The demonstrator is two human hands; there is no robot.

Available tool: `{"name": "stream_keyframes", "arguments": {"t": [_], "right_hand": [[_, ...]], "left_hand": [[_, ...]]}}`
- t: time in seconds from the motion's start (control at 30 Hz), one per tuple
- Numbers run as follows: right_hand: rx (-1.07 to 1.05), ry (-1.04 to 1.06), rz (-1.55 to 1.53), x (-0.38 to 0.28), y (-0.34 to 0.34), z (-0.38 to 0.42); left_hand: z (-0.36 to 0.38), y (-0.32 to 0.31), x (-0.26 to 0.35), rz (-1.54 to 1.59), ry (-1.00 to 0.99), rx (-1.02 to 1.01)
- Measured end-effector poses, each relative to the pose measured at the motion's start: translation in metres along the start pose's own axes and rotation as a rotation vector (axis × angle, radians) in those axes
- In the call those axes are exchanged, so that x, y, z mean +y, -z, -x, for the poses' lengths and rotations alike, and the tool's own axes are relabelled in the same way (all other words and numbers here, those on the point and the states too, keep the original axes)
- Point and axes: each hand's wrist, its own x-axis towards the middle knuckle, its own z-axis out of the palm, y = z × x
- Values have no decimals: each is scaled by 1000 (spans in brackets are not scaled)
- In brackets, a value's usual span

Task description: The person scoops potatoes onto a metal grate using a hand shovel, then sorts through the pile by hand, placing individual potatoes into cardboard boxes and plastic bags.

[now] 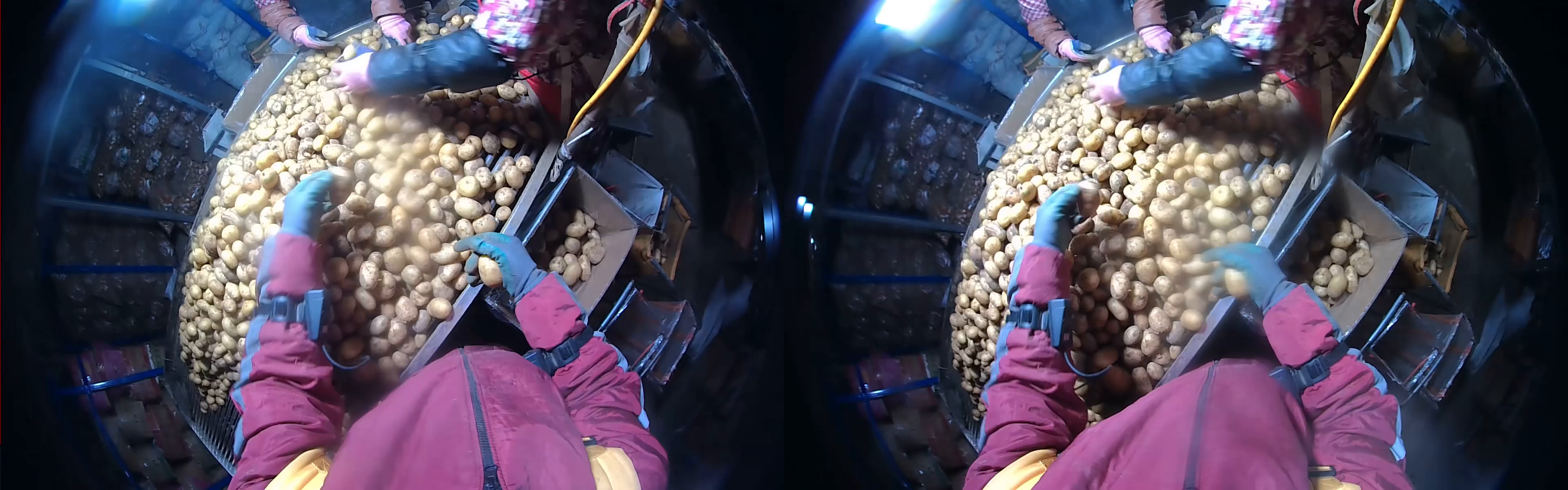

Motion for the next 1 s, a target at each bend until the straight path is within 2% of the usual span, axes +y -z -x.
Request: {"name": "stream_keyframes", "arguments": {"t": [0.03, 0.1, 0.17, 0.2, 0.23, 0.3, 0.33, 0.37, 0.43, 0.5, 0.53, 0.6, 0.63, 0.67, 0.7, 0.73, 0.77, 0.83, 0.93, 1.0], "right_hand": [[-21, 8, 41, 6, -2, -8], [-71, 23, 119, 16, -14, -25], [-91, -52, 32, 18, -35, -31], [-106, -87, 41, 15, -48, -43], [-119, -120, 50, 11, -61, -56], [-153, -33, 100, 9, -77, -70], [-173, 87, 136, 10, -83, -73], [-175, 172, 202, 13, -86, -77], [-161, 344, 334, 20, -91, -85], [-131, 625, 590, 45, -86, -114], [-141, 665, 558, 44, -87, -109], [-87, 147, 311, 18, -84, -74], [-117, 48, 198, 20, -71, -73], [-134, -53, 87, 21, -58, -72], [-126, -48, 87, 19, -49, -65], [-115, -41, 87, 17, -41, -55], [-102, -36, 85, 17, -33, -44], [-12, -65, 62, 27, -14, -33], [65, 14, 114, 32, -2, -7], [73, -7, 65, 32, 9, 10]], "left_hand": [[2, 12, -3, 419, 37, -76], [44, 2, -19, 693, -33, 135], [50, -17, -36, 837, 110, 176], [40, -7, -55, 897, 49, -40], [57, -25, -38, 782, 86, 0], [49, -29, -53, 1000, 88, -334], [40, -20, -62, 1016, 168, -437], [76, -78, -19, 648, 83, 81], [62, -80, -42, 156, -65, 73], [50, -81, -46, 71, -112, 122], [48, -75, -41, -5, -147, 138], [33, -55, -43, -193, -182, 192], [24, -45, -40, -470, -224, 217], [18, -39, -40, -770, -186, 219], [19, -45, -29, -1069, -149, 215], [27, -63, -13, -1219, 2, 154], [26, -71, -15, -1458, -39, 73], [22, -84, -31, -1656, -147, 56], [10, -103, -31, -1871, -33, -113], [0, -103, -40, -1898, -12, -88]]}}
